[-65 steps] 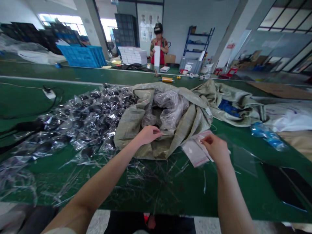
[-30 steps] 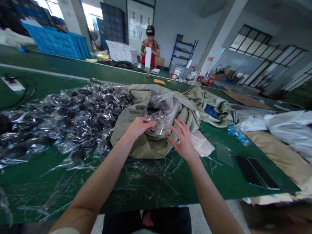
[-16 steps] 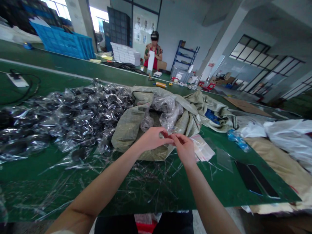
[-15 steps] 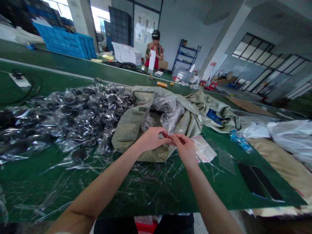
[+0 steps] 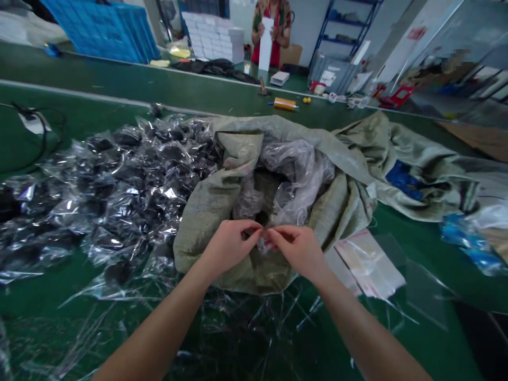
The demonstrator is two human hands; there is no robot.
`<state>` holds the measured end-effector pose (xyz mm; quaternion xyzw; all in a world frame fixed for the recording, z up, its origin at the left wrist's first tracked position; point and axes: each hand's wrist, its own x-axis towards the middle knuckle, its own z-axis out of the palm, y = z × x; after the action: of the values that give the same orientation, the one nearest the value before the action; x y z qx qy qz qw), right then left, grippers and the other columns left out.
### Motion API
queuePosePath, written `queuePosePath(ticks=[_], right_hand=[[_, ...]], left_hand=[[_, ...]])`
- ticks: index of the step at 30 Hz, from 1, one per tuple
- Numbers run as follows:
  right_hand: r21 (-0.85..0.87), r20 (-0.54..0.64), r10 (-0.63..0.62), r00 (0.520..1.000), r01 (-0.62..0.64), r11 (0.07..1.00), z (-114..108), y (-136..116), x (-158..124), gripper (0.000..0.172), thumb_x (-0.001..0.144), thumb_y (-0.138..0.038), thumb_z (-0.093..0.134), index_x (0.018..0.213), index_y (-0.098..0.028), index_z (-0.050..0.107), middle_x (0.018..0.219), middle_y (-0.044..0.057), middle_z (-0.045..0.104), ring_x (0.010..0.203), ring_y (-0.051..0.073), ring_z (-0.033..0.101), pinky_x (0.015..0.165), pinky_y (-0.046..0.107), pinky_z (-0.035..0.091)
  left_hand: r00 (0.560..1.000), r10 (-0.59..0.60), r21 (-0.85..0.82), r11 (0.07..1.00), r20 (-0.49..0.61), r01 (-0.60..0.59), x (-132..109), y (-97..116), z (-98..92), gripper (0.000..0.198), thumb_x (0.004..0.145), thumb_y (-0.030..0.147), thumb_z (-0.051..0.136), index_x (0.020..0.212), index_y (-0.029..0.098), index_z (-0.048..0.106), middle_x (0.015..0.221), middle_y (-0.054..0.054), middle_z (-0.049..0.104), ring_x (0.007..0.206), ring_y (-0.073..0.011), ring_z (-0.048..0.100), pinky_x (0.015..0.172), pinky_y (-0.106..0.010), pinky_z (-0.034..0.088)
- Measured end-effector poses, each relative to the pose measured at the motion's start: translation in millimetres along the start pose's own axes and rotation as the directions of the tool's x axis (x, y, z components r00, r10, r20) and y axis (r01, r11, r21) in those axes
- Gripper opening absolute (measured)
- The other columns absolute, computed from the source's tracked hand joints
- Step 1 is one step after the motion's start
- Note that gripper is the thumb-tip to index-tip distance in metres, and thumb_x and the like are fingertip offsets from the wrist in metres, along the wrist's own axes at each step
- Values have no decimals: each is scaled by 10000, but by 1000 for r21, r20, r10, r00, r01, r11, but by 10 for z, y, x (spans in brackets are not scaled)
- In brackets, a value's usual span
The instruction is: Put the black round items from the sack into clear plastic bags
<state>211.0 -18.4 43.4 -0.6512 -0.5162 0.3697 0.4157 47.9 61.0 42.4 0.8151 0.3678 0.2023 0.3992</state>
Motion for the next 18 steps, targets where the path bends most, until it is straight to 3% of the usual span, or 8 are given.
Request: queuePosePath(ticks=[3, 7, 11, 15, 18], right_hand=[[-250, -155, -117, 981, 75, 965, 30, -81, -43, 217, 840, -350, 581, 702, -212, 675, 628, 10, 701, 571, 168, 655, 585, 273, 504], [-564, -326, -353, 877, 119, 817, 117, -313, -281, 257, 840, -345, 564, 610, -231, 545, 539, -3, 603, 489, 138, 559, 504, 258, 414], [-623, -356, -499, 790, 198, 757, 200, -589, -640, 296, 869, -303, 503, 584, -253, 438, 494, -17, 494, 429, 120, 456, 433, 261, 340], [-619, -377, -545, 749, 234, 750, 246, -743, -860, 307, 857, -231, 503, 572, -236, 388, 495, -39, 422, 424, 97, 404, 421, 243, 309], [-616, -364, -561, 744, 259, 744, 245, -791, -880, 308, 846, -182, 510, 570, -213, 376, 498, -54, 387, 428, 74, 386, 426, 222, 291]], left_hand=[[991, 26, 102, 995, -129, -13, -27, 31, -28, 185, 843, 345, 560, 842, 250, 718, 776, -9, 722, 687, -178, 644, 683, -288, 488], [935, 213, 256, 956, -282, -141, -247, 238, -48, 165, 859, 340, 533, 817, 274, 679, 814, -31, 699, 719, -184, 643, 669, -307, 502], [859, 363, 370, 901, -361, -226, -543, 485, -73, 142, 856, 317, 538, 754, 286, 631, 709, -25, 649, 565, -145, 582, 511, -277, 465], [773, 423, 455, 868, -474, -196, -696, 621, -167, 135, 849, 249, 541, 724, 232, 587, 654, 5, 606, 530, -107, 551, 470, -225, 424], [751, 440, 475, 859, -492, -192, -729, 659, -244, 116, 851, 206, 544, 739, 193, 571, 661, 21, 590, 532, -82, 538, 484, -195, 411]])
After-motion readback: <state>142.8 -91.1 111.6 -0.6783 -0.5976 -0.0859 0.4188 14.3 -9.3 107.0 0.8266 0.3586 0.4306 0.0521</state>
